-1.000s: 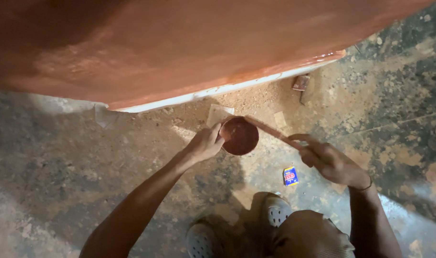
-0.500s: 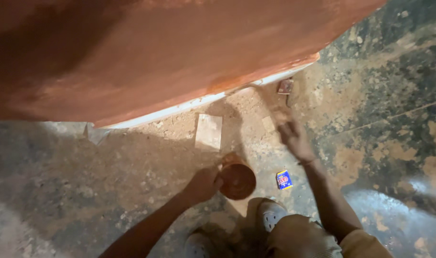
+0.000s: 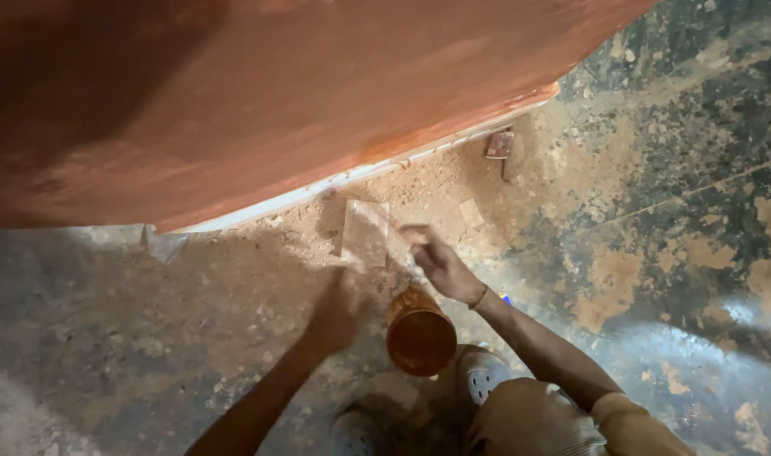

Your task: The person paints the lower edge of a large wooden board with a reddish-brown finish using a paintbrush. They repeatedly dip the brush into a small container and apply the finish along the bottom edge.

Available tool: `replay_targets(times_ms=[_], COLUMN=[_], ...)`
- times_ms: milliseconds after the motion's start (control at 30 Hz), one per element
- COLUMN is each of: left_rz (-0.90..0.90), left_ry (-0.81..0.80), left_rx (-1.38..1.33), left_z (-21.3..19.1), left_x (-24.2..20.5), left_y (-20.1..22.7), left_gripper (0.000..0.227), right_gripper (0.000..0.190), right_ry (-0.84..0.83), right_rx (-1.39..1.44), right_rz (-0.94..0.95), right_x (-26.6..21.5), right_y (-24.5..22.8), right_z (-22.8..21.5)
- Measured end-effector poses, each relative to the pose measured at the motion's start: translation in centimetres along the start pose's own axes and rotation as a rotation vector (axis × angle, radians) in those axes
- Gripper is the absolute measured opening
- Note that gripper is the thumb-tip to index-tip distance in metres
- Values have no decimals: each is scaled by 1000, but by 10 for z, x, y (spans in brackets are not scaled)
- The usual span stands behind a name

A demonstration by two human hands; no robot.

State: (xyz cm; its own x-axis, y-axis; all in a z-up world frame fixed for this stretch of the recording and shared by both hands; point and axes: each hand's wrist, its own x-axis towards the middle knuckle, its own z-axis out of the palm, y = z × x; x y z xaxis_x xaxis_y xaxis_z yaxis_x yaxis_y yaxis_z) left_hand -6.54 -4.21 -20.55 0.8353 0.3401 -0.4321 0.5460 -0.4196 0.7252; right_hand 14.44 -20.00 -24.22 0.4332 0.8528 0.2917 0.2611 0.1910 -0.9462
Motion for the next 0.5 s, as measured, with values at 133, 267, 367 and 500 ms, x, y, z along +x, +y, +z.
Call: replay_targets(times_ms=[133,267,367,500], left_rz=[-32,-147,-129,-70], left_ry=[651,721,773,858], left_rx=[-158,-511,-632,-646], left_z=[-50,-86,-99,-105], left_x=[10,10,14,21], left_y=[-22,-30,-29,-33], left_gripper=[75,79,80,76], right_gripper=[44,48,43,18], right_ry=[-16,401,728,773], right_rx=[21,193,350,327], right_rz=[322,714,727,643], right_x=[-7,-19,-36,-33], right_y=[22,41,36,30], right_z=[-11,-82,-125,-124])
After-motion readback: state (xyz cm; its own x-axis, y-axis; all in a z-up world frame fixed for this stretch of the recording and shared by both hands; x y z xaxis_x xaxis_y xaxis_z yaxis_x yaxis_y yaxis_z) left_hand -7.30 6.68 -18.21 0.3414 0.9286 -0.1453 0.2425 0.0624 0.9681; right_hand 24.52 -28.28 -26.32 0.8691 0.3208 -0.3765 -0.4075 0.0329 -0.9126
